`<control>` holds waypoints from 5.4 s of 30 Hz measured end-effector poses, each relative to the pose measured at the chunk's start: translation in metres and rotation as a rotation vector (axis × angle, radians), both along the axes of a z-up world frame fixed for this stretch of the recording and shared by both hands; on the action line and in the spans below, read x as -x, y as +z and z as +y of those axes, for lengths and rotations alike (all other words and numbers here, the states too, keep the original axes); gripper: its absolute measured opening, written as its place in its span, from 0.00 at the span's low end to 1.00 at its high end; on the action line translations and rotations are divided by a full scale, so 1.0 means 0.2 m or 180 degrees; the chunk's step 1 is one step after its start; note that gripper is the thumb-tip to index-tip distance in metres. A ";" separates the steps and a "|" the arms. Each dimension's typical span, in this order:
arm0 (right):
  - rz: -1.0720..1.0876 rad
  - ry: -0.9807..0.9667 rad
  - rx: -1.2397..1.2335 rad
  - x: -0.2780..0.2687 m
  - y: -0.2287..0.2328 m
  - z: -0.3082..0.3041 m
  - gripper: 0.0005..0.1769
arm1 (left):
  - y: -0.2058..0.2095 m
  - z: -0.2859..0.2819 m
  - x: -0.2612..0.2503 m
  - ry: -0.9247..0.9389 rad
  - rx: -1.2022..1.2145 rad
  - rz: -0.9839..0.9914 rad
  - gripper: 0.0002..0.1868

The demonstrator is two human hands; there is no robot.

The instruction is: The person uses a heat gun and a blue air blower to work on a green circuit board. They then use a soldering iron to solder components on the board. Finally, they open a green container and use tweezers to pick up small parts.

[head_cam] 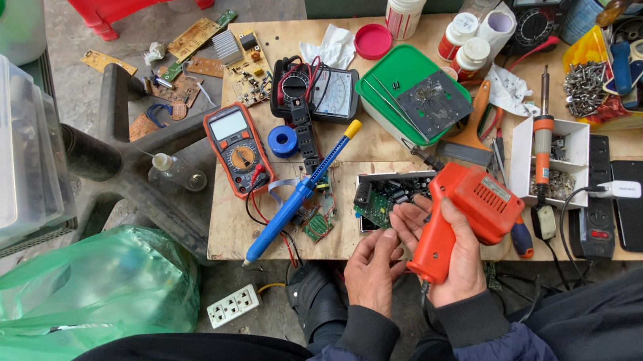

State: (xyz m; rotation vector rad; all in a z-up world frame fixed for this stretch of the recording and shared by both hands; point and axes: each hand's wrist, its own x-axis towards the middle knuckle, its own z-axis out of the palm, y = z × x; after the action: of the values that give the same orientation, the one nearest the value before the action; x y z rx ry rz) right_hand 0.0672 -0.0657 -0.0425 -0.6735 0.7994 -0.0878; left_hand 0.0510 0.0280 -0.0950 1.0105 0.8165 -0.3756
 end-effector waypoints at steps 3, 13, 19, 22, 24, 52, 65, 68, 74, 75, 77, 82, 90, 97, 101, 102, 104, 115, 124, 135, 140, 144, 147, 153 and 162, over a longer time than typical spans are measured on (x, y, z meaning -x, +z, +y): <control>0.0047 -0.0030 -0.0135 0.01 -0.03 -0.02 0.35 | -0.02 -0.02 0.00 0.0060 -0.0113 0.0145 0.23; -0.0038 -0.0124 -0.0183 0.03 -0.06 -0.09 0.32 | -0.21 -0.03 0.05 0.0283 -0.0062 -0.0132 0.13; -0.0007 -0.0088 0.0090 0.03 -0.05 -0.14 0.35 | -0.42 0.02 0.10 0.0193 0.0063 -0.0139 0.16; -0.0036 -0.0093 0.0270 0.03 -0.04 -0.15 0.33 | -0.44 0.05 0.09 -0.0003 0.0136 -0.0292 0.11; -0.0047 -0.0131 0.0516 0.03 -0.03 -0.15 0.30 | -0.42 0.07 0.09 -0.0100 0.0164 -0.0368 0.12; -0.0094 -0.0365 0.1439 0.03 0.02 -0.16 0.28 | -0.24 0.28 -0.54 -0.1850 -0.1341 -0.1013 0.16; -0.0044 -0.0338 0.1336 0.03 0.03 -0.22 0.31 | -0.49 0.30 -0.57 -0.2630 -0.2234 -0.1064 0.19; 0.0013 -0.0334 0.1295 0.04 0.03 -0.21 0.28 | -0.56 0.33 -0.47 -0.2386 -0.1774 -0.0830 0.25; -0.0021 -0.0283 0.1347 0.05 0.05 -0.20 0.29 | -0.71 0.38 -0.47 -0.1754 -0.0859 -0.0566 0.18; -0.0037 -0.0258 0.1371 0.06 0.06 -0.20 0.30 | -0.71 0.38 -0.48 -0.1627 -0.0723 -0.0479 0.17; -0.0029 -0.0278 0.1357 0.06 0.07 -0.20 0.30 | -0.68 0.37 -0.48 -0.1476 -0.0704 -0.0455 0.13; 0.0012 -0.0256 0.1328 0.07 0.09 -0.20 0.30 | -0.57 0.37 -0.46 -0.1311 -0.0762 -0.0451 0.10; -0.0005 -0.0204 0.1328 0.07 0.08 -0.19 0.27 | -0.36 0.34 -0.46 -0.1526 -0.1263 -0.0524 0.11; 0.0040 -0.0222 0.1278 0.09 0.03 -0.17 0.26 | -0.40 0.33 -0.43 -0.1788 -0.1846 -0.0489 0.07; 0.0019 -0.0311 0.1243 0.08 -0.05 -0.16 0.33 | -0.55 0.34 -0.43 -0.1459 -0.0920 -0.0718 0.10; -0.0015 -0.0367 0.1191 0.07 -0.09 -0.15 0.33 | -0.52 0.35 -0.45 -0.1352 -0.0756 -0.0660 0.09; 0.0011 -0.0274 0.1231 0.07 -0.07 -0.11 0.32 | -0.50 0.34 -0.45 -0.1372 -0.0791 -0.0651 0.09; 0.0104 -0.0140 0.1230 0.11 0.03 -0.03 0.34 | -0.51 0.34 -0.39 -0.1375 -0.1070 -0.0669 0.13; 0.0264 -0.0107 0.1548 0.15 -0.12 -0.03 0.32 | -0.45 0.32 -0.36 -0.1641 -0.1598 -0.0690 0.11; 0.0385 -0.0124 0.1696 0.10 -0.05 0.00 0.28 | -0.46 0.32 -0.33 -0.1532 -0.1136 -0.0395 0.16; 0.0161 -0.0094 0.1767 0.12 -0.11 -0.03 0.31 | -0.33 0.32 -0.30 -0.1952 -0.1467 -0.0546 0.29; 0.0320 -0.0231 0.1616 0.08 -0.09 0.00 0.26 | -0.38 0.28 -0.25 -0.2139 -0.1783 -0.0643 0.31; 0.0422 -0.0198 0.1591 0.07 -0.09 -0.01 0.27 | -0.42 0.29 -0.25 -0.2249 -0.1590 -0.0619 0.36; 0.0309 -0.0161 0.1888 0.08 -0.08 -0.02 0.25 | -0.37 0.27 -0.25 -0.2167 -0.1701 -0.0506 0.34; 0.0157 -0.0199 0.1759 0.10 -0.01 -0.03 0.29 | -0.01 0.29 -0.34 -0.1786 -0.1143 -0.0146 0.41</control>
State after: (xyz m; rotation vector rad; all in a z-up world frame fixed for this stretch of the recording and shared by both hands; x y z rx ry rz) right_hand 0.0479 -0.0711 -0.0452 -1.1750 0.8497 -0.3589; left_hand 0.1187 0.0850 -0.0968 1.5833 0.5559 -0.6956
